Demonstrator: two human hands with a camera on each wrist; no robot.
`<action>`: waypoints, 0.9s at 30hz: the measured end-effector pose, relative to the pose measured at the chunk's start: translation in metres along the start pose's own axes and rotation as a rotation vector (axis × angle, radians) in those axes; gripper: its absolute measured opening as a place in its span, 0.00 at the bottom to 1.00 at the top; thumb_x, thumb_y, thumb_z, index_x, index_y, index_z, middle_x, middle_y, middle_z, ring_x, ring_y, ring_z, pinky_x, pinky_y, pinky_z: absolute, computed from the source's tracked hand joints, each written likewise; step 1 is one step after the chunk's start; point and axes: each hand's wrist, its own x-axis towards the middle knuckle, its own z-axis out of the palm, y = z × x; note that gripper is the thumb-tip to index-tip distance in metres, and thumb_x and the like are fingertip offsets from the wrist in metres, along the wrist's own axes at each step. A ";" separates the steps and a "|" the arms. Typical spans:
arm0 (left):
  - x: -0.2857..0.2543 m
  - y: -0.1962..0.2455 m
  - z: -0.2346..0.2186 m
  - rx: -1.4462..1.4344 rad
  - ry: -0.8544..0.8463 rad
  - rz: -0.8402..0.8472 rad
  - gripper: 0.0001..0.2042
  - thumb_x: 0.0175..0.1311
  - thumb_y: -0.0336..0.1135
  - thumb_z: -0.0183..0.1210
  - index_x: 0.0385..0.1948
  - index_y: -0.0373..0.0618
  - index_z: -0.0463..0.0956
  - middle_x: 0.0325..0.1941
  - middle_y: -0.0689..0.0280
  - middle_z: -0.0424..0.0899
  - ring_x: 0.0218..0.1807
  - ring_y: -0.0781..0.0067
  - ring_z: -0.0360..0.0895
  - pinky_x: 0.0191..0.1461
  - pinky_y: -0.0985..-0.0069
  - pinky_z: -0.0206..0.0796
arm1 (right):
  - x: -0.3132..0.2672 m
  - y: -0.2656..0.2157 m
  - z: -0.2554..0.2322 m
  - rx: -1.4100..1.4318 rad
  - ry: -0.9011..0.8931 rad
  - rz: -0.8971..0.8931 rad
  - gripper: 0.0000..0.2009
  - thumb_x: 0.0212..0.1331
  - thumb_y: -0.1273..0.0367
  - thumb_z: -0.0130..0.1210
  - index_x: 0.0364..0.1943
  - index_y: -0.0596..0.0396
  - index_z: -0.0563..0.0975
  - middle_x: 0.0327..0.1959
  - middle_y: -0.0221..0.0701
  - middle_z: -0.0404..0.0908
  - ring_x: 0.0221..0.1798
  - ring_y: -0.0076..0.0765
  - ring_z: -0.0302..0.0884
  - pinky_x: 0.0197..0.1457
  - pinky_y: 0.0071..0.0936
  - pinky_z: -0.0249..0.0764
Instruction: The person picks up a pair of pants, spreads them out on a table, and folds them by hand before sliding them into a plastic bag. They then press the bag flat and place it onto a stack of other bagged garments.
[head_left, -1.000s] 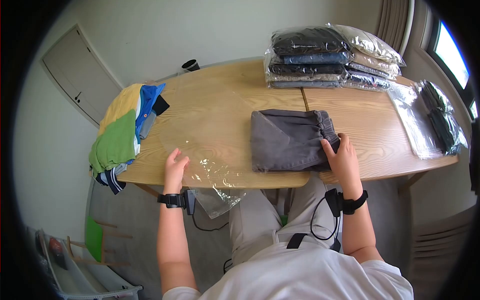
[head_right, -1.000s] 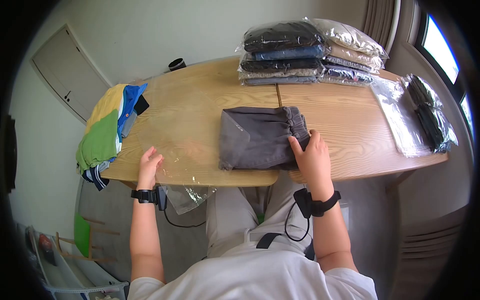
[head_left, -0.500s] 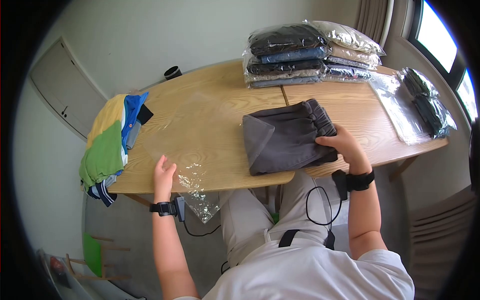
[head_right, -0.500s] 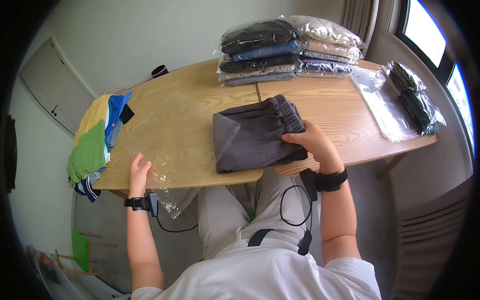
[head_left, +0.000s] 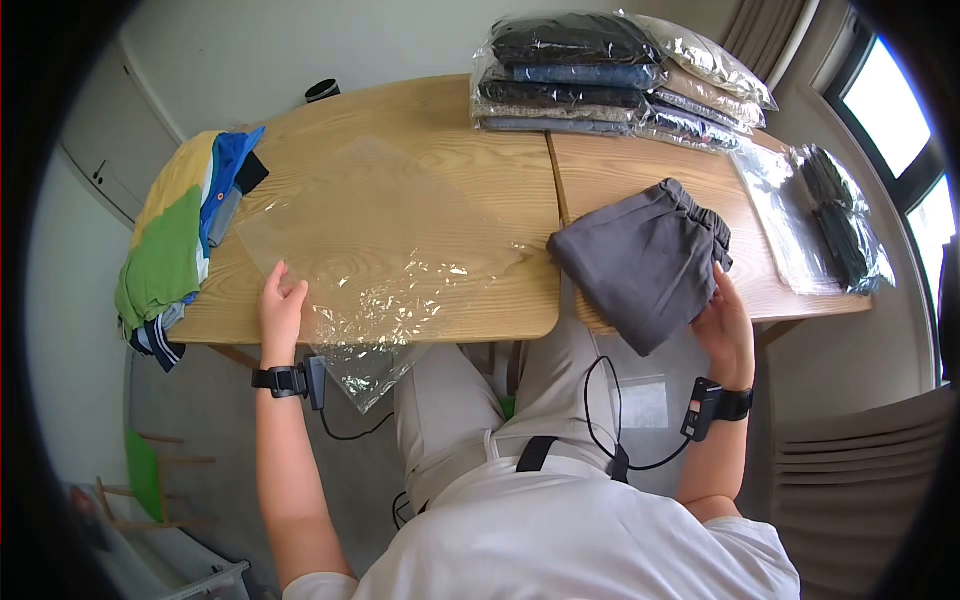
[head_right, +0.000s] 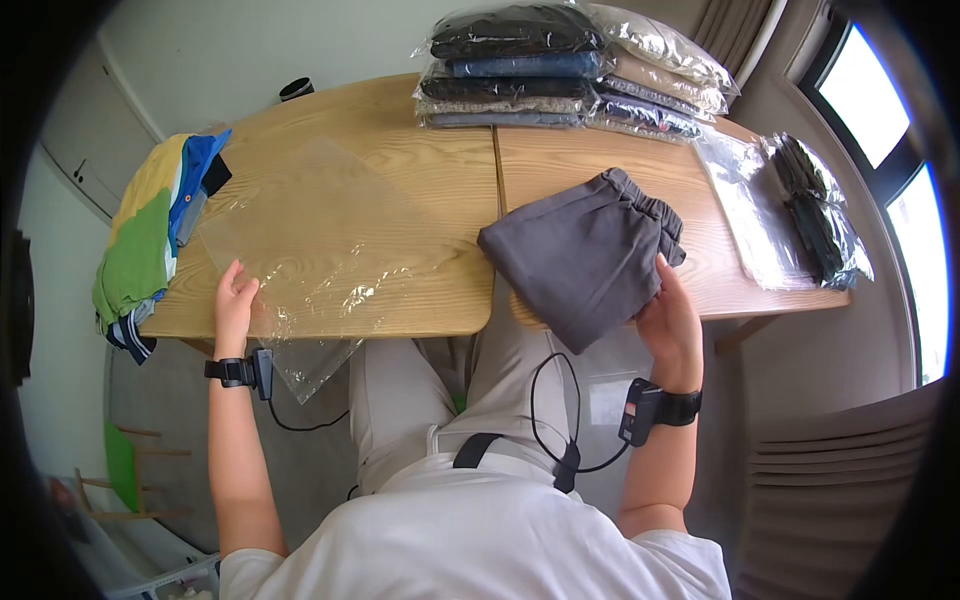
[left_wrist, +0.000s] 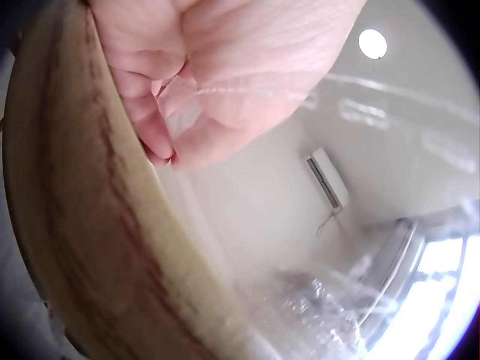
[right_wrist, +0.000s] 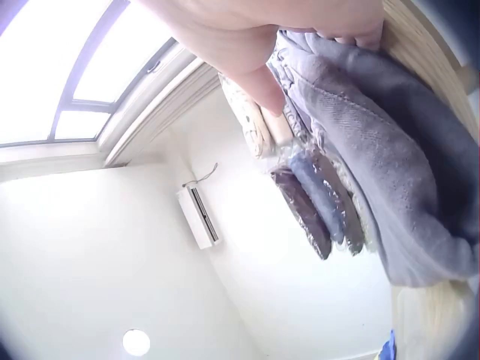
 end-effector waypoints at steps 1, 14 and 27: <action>-0.002 -0.001 0.002 0.008 -0.006 0.002 0.28 0.59 0.28 0.58 0.62 0.31 0.61 0.58 0.59 0.72 0.37 0.80 0.73 0.41 0.80 0.68 | 0.002 0.001 0.005 -0.012 0.001 -0.012 0.16 0.65 0.61 0.52 0.52 0.54 0.74 0.48 0.30 0.81 0.48 0.32 0.79 0.50 0.32 0.75; 0.001 0.047 0.001 -0.079 -0.071 -0.139 0.33 0.56 0.33 0.61 0.63 0.33 0.59 0.62 0.50 0.67 0.47 0.72 0.72 0.49 0.75 0.66 | 0.029 0.011 0.021 0.165 -0.140 -0.053 0.21 0.54 0.71 0.51 0.53 0.65 0.70 0.50 0.46 0.77 0.53 0.51 0.75 0.61 0.47 0.71; -0.133 0.124 0.036 0.678 -0.558 0.524 0.30 0.54 0.50 0.63 0.59 0.51 0.70 0.73 0.46 0.47 0.74 0.43 0.43 0.73 0.50 0.38 | -0.026 0.049 0.047 0.307 -0.432 0.101 0.32 0.52 0.57 0.52 0.62 0.56 0.65 0.62 0.41 0.70 0.63 0.52 0.66 0.66 0.51 0.62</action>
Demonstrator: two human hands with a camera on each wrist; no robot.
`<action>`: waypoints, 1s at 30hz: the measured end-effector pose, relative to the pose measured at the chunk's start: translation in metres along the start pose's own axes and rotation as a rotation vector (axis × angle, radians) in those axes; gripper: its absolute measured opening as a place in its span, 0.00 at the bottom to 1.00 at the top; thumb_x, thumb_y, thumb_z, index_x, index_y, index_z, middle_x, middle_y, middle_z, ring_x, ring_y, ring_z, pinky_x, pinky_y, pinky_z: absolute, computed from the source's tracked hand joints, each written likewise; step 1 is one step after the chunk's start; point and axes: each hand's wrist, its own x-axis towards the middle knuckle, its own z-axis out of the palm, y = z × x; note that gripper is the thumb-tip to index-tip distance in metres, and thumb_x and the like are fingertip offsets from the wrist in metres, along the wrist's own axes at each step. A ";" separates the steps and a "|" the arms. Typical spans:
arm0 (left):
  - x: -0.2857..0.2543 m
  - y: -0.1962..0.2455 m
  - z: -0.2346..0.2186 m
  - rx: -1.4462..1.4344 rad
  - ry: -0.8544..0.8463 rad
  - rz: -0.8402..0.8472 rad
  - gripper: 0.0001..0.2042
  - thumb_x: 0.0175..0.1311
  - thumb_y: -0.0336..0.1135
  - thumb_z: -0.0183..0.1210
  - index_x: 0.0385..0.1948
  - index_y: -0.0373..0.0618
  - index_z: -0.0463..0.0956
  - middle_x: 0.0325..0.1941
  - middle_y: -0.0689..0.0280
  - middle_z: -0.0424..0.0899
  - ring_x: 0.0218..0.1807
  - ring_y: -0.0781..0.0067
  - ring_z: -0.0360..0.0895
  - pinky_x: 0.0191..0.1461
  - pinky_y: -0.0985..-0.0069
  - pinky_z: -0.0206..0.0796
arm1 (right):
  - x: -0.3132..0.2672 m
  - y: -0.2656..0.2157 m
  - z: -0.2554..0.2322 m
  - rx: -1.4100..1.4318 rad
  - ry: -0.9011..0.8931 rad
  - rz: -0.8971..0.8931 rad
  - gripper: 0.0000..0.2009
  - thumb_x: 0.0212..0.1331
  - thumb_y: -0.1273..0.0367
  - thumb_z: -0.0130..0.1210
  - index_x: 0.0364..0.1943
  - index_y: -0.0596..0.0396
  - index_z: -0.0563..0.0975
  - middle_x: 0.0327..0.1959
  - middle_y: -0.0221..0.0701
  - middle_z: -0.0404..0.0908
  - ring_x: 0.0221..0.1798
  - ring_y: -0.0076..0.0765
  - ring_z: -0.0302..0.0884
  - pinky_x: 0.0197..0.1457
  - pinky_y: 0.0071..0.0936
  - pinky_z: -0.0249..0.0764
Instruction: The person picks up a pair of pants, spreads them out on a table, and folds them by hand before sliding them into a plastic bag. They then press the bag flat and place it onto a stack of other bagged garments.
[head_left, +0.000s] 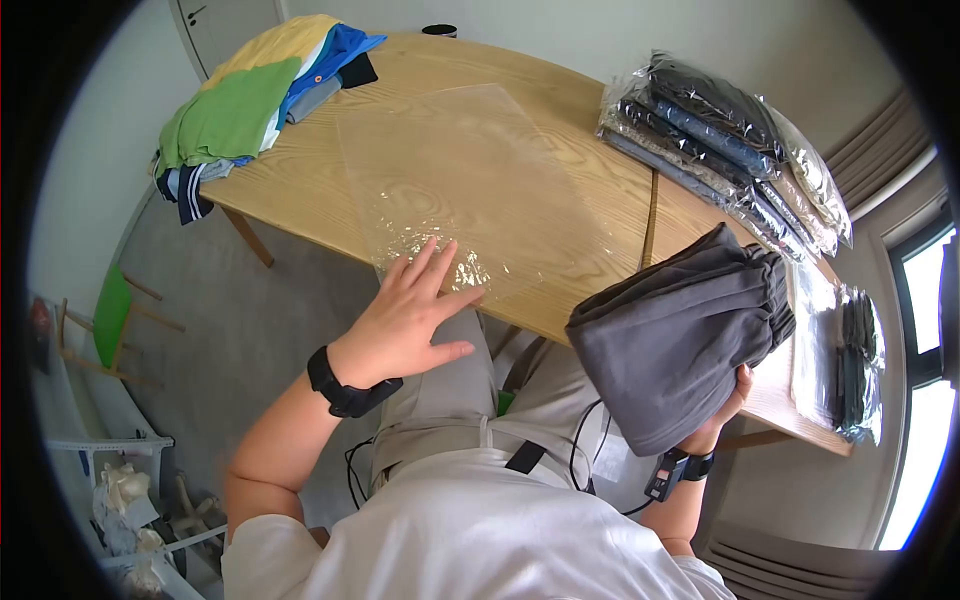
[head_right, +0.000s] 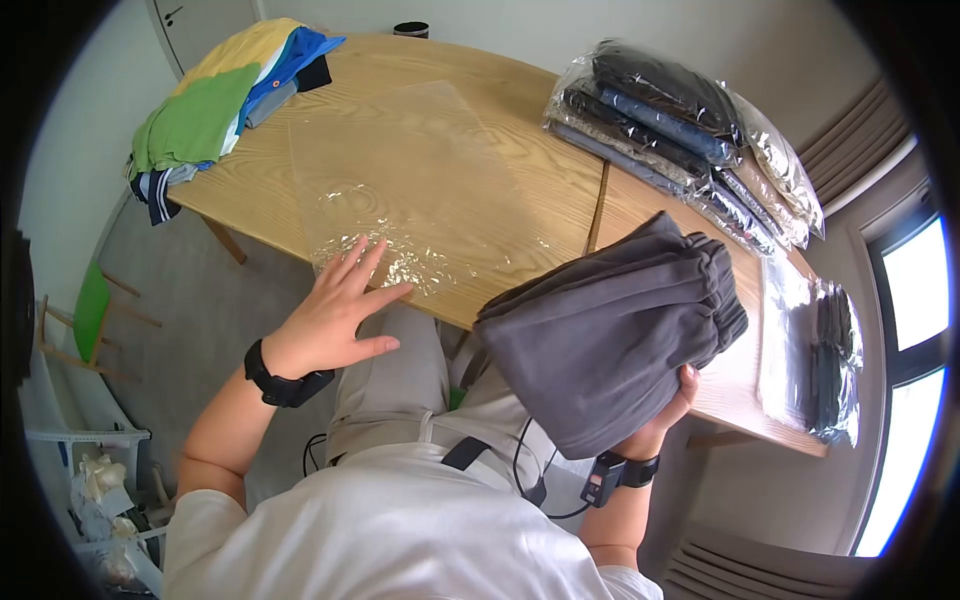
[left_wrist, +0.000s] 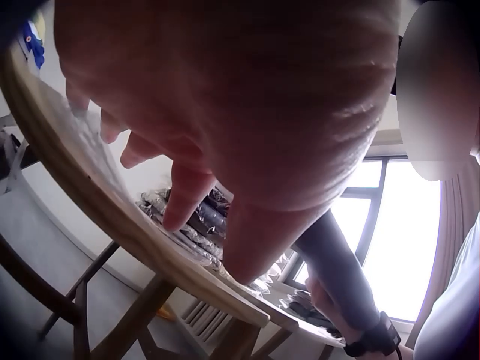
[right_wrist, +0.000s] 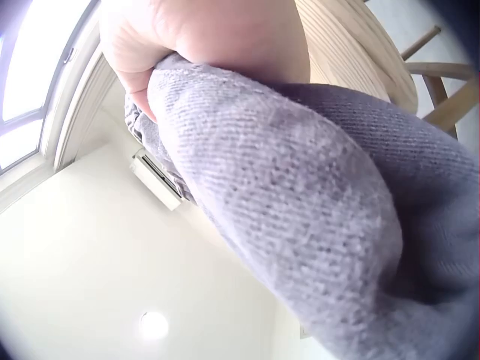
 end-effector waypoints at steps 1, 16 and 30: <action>-0.001 -0.001 0.005 -0.004 -0.001 -0.033 0.31 0.53 0.50 0.63 0.61 0.51 0.68 0.73 0.46 0.47 0.74 0.43 0.43 0.73 0.50 0.38 | 0.000 0.005 0.001 0.003 -0.001 -0.002 0.32 0.52 0.57 0.52 0.62 0.56 0.65 0.62 0.41 0.70 0.63 0.52 0.66 0.66 0.51 0.62; 0.012 -0.020 0.004 -0.064 0.222 -0.009 0.33 0.46 0.12 0.45 0.62 0.35 0.60 0.67 0.51 0.62 0.65 0.50 0.62 0.65 0.64 0.60 | 0.031 0.075 0.036 0.174 -0.027 0.416 0.29 0.49 0.70 0.48 0.60 0.62 0.65 0.58 0.46 0.72 0.60 0.55 0.70 0.67 0.53 0.62; 0.016 -0.015 -0.009 -0.190 0.322 0.053 0.37 0.49 0.09 0.40 0.68 0.34 0.48 0.73 0.51 0.49 0.72 0.51 0.53 0.71 0.66 0.53 | 0.064 0.108 0.054 0.080 -0.007 0.934 0.23 0.56 0.71 0.46 0.56 0.68 0.67 0.54 0.50 0.75 0.55 0.51 0.75 0.62 0.48 0.70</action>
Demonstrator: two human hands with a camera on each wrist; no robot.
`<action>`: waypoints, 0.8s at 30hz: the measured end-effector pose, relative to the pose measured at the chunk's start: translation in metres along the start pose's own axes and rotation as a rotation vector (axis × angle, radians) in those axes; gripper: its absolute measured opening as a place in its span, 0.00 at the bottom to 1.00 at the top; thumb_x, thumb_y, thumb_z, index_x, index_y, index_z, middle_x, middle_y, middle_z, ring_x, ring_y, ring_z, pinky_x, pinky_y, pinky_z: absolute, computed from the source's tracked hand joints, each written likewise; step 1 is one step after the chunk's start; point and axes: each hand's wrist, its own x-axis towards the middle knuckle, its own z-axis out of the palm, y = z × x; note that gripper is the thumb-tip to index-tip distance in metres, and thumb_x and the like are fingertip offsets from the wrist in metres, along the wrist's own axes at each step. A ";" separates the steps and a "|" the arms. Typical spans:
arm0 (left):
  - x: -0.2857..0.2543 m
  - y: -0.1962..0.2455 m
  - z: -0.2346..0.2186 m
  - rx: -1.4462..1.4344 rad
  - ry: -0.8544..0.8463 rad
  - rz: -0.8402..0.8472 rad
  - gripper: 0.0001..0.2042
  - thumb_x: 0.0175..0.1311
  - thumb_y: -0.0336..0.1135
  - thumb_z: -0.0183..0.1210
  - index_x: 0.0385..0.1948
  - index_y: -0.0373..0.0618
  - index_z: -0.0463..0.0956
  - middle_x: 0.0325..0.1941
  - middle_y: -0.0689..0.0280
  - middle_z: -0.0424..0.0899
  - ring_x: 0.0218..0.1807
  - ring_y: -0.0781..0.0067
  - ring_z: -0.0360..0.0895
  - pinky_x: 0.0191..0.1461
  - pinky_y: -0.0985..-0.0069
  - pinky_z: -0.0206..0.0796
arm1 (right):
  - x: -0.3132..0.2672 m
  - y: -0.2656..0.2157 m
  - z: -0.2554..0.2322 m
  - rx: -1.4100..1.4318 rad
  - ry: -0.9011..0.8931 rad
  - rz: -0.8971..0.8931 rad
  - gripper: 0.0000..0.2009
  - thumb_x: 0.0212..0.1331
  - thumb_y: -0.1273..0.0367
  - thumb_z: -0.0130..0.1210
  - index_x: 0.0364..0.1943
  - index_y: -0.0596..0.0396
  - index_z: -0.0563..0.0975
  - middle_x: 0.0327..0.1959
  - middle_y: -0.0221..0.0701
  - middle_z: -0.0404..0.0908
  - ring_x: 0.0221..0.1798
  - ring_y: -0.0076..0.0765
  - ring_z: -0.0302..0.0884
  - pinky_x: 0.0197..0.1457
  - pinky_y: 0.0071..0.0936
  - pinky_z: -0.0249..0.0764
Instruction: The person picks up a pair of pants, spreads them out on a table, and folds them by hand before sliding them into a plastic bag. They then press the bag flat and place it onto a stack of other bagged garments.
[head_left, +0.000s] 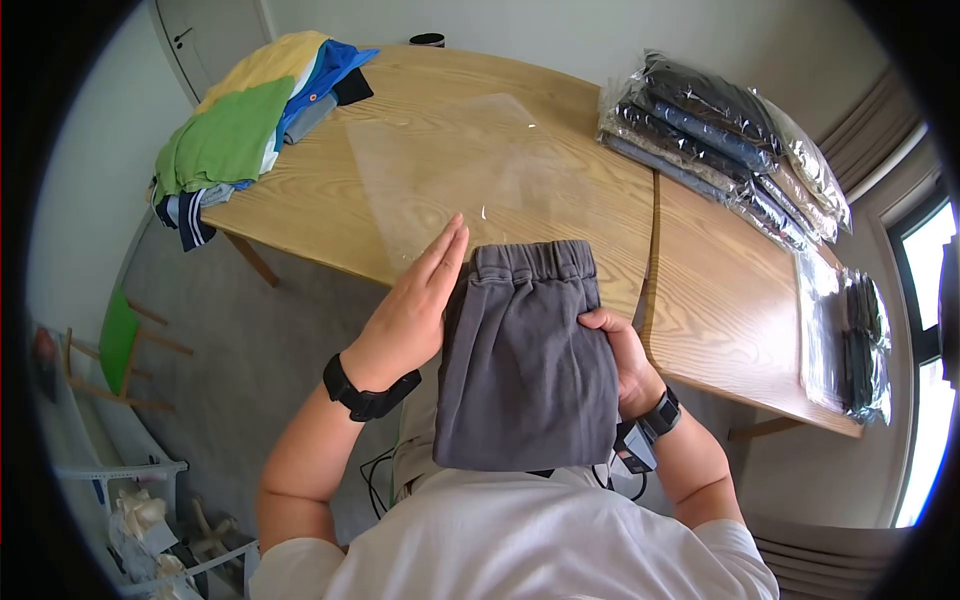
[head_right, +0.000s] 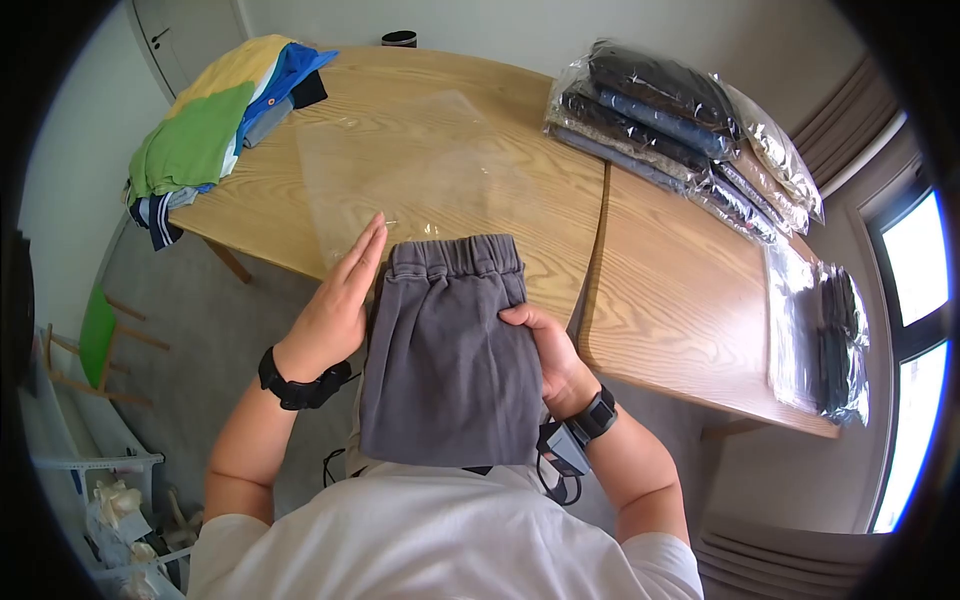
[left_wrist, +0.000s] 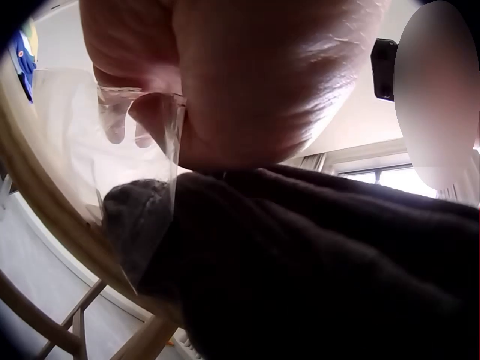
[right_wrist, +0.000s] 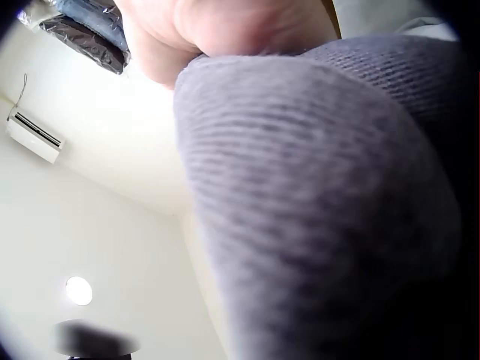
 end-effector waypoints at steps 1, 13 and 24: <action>-0.001 0.000 0.001 -0.026 0.006 0.002 0.37 0.49 0.09 0.40 0.68 0.34 0.49 0.73 0.51 0.49 0.72 0.52 0.52 0.72 0.66 0.52 | 0.002 0.000 0.002 -0.006 0.036 0.035 0.23 0.57 0.70 0.46 0.56 0.69 0.67 0.53 0.50 0.75 0.55 0.51 0.75 0.62 0.47 0.70; -0.007 -0.006 -0.008 -0.114 -0.043 -0.008 0.37 0.49 0.08 0.41 0.68 0.40 0.52 0.74 0.56 0.49 0.74 0.55 0.50 0.73 0.66 0.50 | 0.015 0.008 0.017 -0.173 -0.033 0.125 0.21 0.62 0.69 0.42 0.57 0.68 0.67 0.54 0.49 0.75 0.54 0.47 0.77 0.61 0.41 0.73; -0.026 -0.011 -0.007 -0.063 0.005 0.075 0.37 0.49 0.07 0.40 0.67 0.40 0.55 0.74 0.57 0.52 0.73 0.55 0.51 0.73 0.65 0.50 | 0.019 -0.010 0.023 -0.104 -0.091 0.202 0.21 0.61 0.70 0.42 0.56 0.69 0.67 0.54 0.50 0.74 0.54 0.49 0.77 0.61 0.42 0.72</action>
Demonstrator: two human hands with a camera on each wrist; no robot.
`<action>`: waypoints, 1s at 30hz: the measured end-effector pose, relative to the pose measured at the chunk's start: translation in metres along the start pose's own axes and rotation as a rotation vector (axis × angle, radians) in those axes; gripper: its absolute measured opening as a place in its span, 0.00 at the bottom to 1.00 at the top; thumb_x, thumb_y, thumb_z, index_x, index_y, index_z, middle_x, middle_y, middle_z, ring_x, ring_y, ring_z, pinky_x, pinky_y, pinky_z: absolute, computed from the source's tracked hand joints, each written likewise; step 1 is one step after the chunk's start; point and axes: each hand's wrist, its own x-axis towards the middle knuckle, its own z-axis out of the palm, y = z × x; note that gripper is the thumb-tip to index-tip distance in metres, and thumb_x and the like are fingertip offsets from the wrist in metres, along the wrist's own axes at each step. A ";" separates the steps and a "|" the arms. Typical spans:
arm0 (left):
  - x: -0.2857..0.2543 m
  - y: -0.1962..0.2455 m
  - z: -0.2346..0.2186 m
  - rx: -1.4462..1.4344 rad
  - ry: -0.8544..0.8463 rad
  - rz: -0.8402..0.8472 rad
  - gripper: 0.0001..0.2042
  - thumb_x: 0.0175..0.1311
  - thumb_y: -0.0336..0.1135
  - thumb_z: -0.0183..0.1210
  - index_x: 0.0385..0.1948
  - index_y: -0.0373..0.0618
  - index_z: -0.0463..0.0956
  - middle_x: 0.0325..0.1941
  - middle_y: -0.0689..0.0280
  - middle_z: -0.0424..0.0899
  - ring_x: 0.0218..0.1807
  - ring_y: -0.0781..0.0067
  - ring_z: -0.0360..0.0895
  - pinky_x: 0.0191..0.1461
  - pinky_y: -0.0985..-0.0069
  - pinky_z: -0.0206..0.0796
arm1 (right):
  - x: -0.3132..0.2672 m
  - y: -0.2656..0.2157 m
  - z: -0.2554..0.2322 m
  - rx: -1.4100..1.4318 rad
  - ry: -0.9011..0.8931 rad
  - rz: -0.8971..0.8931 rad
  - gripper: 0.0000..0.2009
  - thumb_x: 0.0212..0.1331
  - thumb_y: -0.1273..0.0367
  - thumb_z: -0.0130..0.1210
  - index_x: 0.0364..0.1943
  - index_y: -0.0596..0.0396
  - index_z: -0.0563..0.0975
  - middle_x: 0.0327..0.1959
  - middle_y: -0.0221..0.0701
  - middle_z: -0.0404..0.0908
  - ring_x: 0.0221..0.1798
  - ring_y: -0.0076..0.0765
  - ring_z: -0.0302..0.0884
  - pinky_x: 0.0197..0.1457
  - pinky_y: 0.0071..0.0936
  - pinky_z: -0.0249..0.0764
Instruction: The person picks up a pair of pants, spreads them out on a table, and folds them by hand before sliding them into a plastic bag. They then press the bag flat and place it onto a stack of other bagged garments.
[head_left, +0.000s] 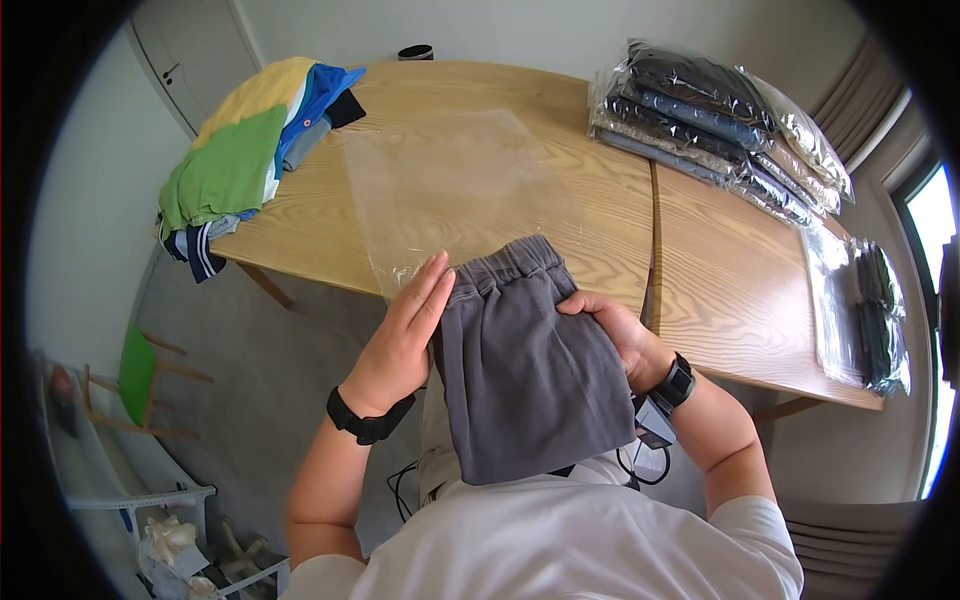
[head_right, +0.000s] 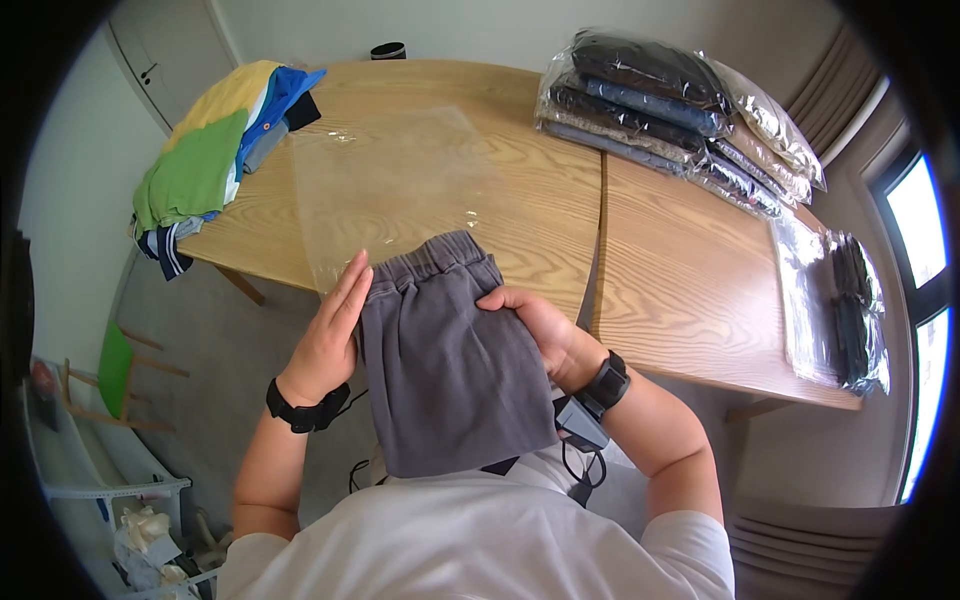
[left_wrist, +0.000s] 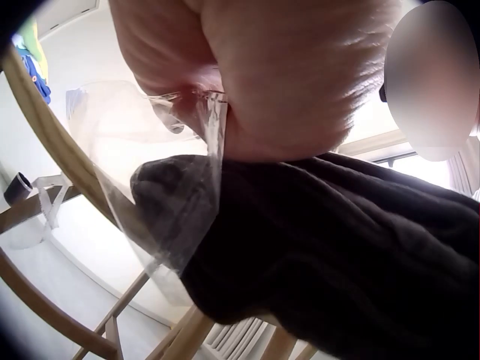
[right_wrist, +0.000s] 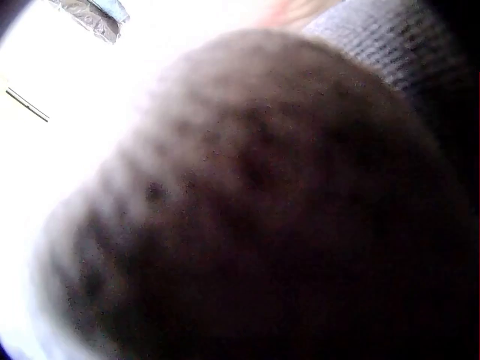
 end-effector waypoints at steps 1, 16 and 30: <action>-0.003 -0.001 0.000 0.033 0.003 0.005 0.36 0.49 0.07 0.41 0.66 0.41 0.56 0.73 0.58 0.53 0.73 0.56 0.52 0.73 0.64 0.51 | 0.000 -0.003 -0.001 0.039 0.009 -0.010 0.21 0.61 0.70 0.42 0.56 0.69 0.68 0.54 0.51 0.74 0.54 0.50 0.76 0.62 0.43 0.72; -0.005 0.003 -0.001 0.037 -0.052 -0.015 0.35 0.47 0.08 0.46 0.64 0.40 0.60 0.72 0.59 0.57 0.72 0.56 0.55 0.71 0.64 0.54 | 0.013 -0.030 0.005 -0.071 0.066 -0.393 0.16 0.65 0.66 0.45 0.49 0.66 0.72 0.47 0.44 0.80 0.48 0.42 0.80 0.55 0.36 0.77; -0.008 0.003 0.005 0.167 -0.092 0.047 0.28 0.59 0.15 0.44 0.64 0.43 0.61 0.71 0.56 0.58 0.71 0.53 0.55 0.71 0.59 0.52 | 0.050 -0.081 -0.009 -0.267 0.202 -0.251 0.13 0.64 0.73 0.47 0.48 0.70 0.71 0.43 0.47 0.80 0.44 0.44 0.82 0.50 0.39 0.81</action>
